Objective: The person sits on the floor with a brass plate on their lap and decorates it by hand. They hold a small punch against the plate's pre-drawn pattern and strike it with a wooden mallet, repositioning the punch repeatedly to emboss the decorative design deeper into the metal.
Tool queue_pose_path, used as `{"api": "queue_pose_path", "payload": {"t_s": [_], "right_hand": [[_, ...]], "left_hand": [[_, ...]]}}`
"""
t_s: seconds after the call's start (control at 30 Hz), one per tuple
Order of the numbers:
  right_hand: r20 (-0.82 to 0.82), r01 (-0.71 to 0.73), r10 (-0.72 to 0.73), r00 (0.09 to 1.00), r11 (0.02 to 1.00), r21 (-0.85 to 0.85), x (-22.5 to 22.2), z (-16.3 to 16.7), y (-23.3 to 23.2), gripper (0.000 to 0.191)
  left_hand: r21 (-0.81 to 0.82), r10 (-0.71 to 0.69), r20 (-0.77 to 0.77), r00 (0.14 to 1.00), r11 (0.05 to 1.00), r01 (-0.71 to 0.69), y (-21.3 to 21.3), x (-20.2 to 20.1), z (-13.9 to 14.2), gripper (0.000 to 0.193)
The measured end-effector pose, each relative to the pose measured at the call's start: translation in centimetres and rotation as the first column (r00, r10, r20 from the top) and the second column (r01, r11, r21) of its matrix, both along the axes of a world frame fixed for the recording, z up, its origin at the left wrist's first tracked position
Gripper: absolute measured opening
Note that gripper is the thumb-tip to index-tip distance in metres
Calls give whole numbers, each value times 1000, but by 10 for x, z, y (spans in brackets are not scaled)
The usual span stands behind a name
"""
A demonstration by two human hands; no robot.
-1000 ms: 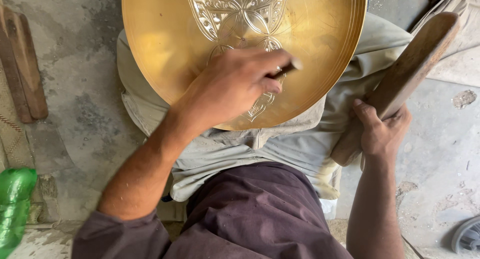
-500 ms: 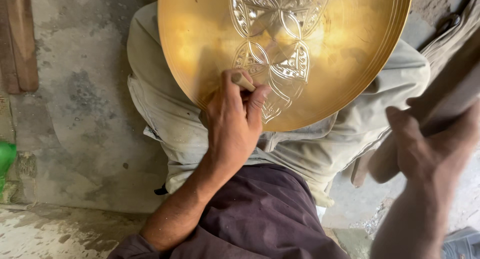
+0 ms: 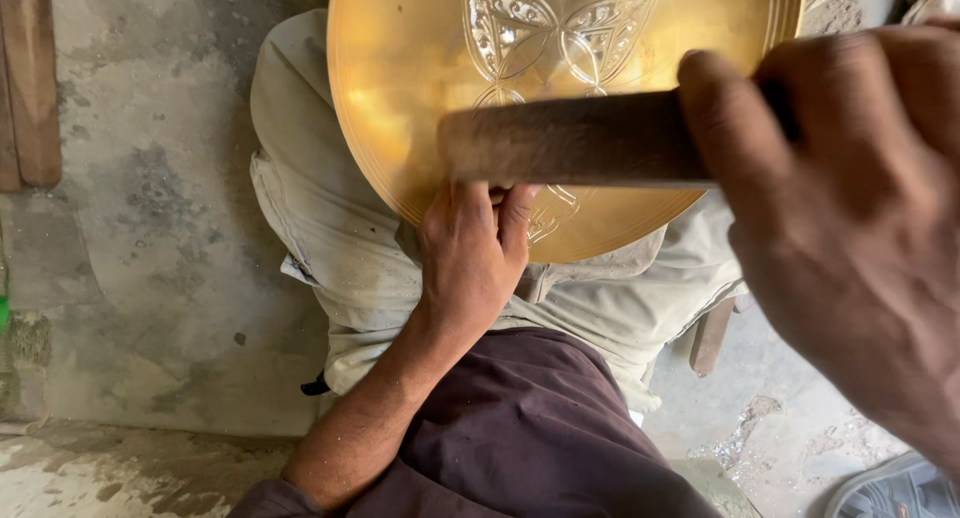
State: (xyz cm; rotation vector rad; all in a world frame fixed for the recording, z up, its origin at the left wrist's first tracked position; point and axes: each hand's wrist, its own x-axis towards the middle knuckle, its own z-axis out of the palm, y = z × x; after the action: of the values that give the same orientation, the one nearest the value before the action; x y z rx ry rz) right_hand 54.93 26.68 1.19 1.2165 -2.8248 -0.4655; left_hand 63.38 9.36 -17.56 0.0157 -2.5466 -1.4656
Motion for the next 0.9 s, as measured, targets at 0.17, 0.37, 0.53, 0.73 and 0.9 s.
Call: {"api": "queue_pose_path", "payload": {"t_s": [0.17, 0.37, 0.53, 0.73, 0.9], "right_hand": [[59, 94, -95, 994, 995, 19, 3, -2, 3, 42], [14, 100, -102, 995, 989, 111, 2, -3, -5, 34], [37, 105, -105, 994, 994, 4, 1, -10, 3, 33], [291, 276, -190, 938, 917, -290, 4, -30, 36, 47], [204, 340, -309, 929, 930, -137, 27, -45, 65, 36]], "left_hand": [[170, -41, 42, 998, 985, 34, -3, 2, -7, 24], [131, -37, 158, 987, 991, 16, -1, 0, -9, 27], [126, -77, 44, 996, 990, 70, -3, -3, -3, 28], [98, -206, 100, 974, 976, 196, -6, -17, -1, 31], [119, -391, 89, 916, 917, 380, -10, -30, -1, 30]]}}
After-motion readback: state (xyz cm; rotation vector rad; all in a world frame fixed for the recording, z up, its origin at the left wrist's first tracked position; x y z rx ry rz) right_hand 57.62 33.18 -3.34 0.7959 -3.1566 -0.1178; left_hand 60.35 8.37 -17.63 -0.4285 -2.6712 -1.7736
